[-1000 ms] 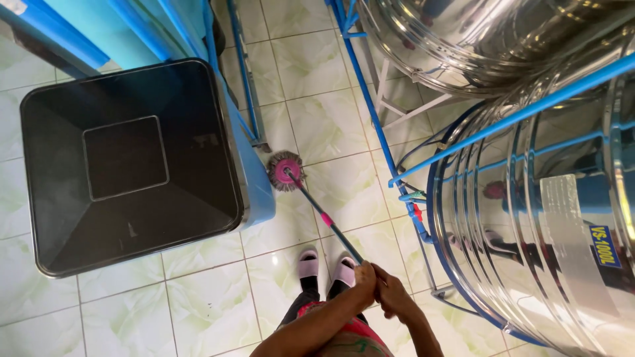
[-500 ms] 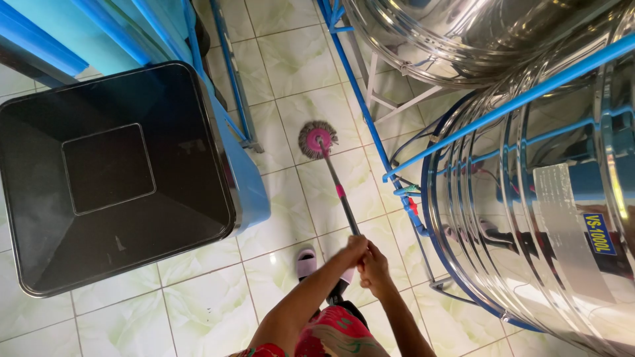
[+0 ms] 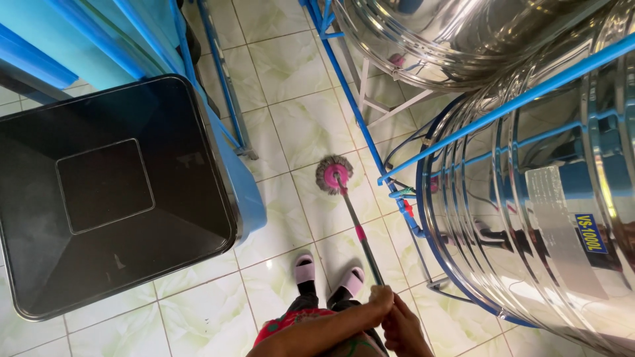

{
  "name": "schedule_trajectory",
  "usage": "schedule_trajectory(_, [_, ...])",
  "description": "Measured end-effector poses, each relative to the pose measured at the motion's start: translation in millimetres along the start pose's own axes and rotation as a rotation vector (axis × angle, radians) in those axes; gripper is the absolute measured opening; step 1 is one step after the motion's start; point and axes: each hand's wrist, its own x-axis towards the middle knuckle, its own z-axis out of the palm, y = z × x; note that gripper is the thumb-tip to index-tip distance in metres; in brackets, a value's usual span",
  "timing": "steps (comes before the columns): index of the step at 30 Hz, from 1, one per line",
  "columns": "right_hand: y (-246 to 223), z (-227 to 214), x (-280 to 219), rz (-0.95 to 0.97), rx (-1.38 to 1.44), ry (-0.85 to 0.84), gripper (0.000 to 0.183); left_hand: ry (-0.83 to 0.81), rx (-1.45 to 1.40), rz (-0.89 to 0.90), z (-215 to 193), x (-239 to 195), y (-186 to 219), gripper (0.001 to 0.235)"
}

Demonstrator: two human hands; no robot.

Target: Mopping the tiled floor around water filtration equipment.

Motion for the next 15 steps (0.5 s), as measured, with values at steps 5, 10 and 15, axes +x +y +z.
schedule_trajectory(5, [-12.4,-12.9,25.0,0.042,0.041,-0.013,0.047,0.062,0.047,-0.045,20.2,39.1,0.4,0.051])
schedule_trajectory(10, [-61.3,-16.4,134.7,-0.066,0.219,-0.274,0.033,-0.073,-0.062,0.187,-5.1,104.7,87.9,0.052])
schedule_trajectory(15, [-113.5,-2.3,229.0,-0.033,0.348,-0.292,0.026,-0.153,-0.316,0.351,-41.8,38.4,156.3,0.056])
